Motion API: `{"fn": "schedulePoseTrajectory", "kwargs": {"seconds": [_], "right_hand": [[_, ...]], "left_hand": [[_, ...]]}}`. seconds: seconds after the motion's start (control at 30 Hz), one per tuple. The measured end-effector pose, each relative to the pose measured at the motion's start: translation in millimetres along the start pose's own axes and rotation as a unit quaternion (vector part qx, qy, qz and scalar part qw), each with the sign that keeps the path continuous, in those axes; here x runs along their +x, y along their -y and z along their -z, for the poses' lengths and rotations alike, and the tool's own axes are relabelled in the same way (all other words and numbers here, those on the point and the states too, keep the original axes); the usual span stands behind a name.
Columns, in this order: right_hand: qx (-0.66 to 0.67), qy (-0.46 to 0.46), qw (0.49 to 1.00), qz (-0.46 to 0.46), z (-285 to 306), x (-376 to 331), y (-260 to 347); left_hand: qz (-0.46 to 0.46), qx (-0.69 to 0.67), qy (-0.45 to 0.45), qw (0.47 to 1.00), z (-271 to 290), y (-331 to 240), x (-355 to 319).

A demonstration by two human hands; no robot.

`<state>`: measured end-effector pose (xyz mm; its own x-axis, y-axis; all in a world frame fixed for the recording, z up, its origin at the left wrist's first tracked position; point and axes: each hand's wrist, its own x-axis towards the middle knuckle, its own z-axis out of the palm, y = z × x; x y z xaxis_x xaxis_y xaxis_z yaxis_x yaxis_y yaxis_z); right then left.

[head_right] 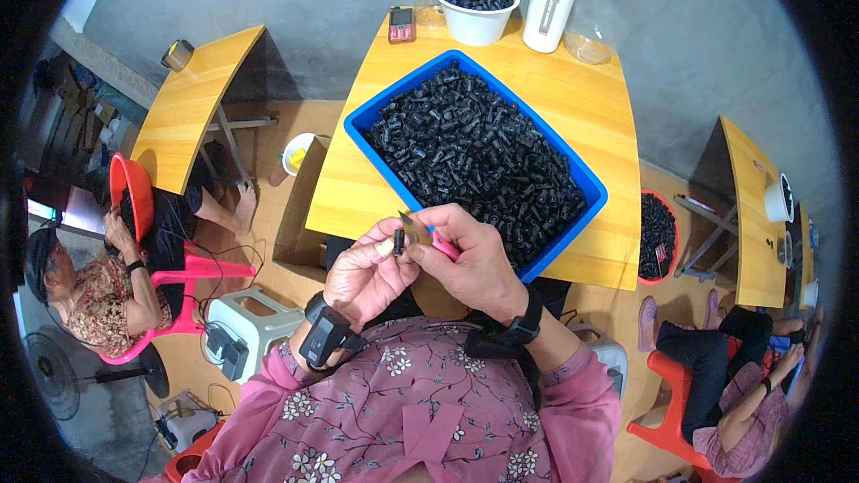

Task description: The recorder is inspecting and cleaning small black plastic parts by hand using a small tool.

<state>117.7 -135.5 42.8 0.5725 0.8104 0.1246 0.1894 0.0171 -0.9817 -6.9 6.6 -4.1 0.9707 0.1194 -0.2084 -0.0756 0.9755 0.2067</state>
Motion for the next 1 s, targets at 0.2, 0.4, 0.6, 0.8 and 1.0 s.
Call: {"fn": "schedulePoseTrajectory", "kwargs": {"seconds": [0.2,0.4,0.6,0.8,1.0], "right_hand": [[0.0,0.012,1.0,0.001,-4.2,8.6,0.4],[0.008,0.043,0.998,-0.052,-3.1,15.8,-1.0],[0.049,0.036,0.997,-0.047,-4.2,17.7,-15.9],[0.006,0.06,0.996,-0.063,-5.5,18.2,-5.3],[-0.002,0.076,0.996,-0.04,-3.3,21.0,-2.1]], "left_hand": [[0.017,0.043,-0.01,0.999,1.0,-2.7,0.0],[0.021,0.044,-0.016,0.999,0.5,-2.7,-2.0],[0.025,0.022,-0.022,0.999,-0.1,-1.8,-1.3],[0.023,0.036,-0.029,0.999,-0.6,-5.0,-4.2],[0.023,0.021,-0.053,0.998,-0.8,-4.3,-8.1]]}}
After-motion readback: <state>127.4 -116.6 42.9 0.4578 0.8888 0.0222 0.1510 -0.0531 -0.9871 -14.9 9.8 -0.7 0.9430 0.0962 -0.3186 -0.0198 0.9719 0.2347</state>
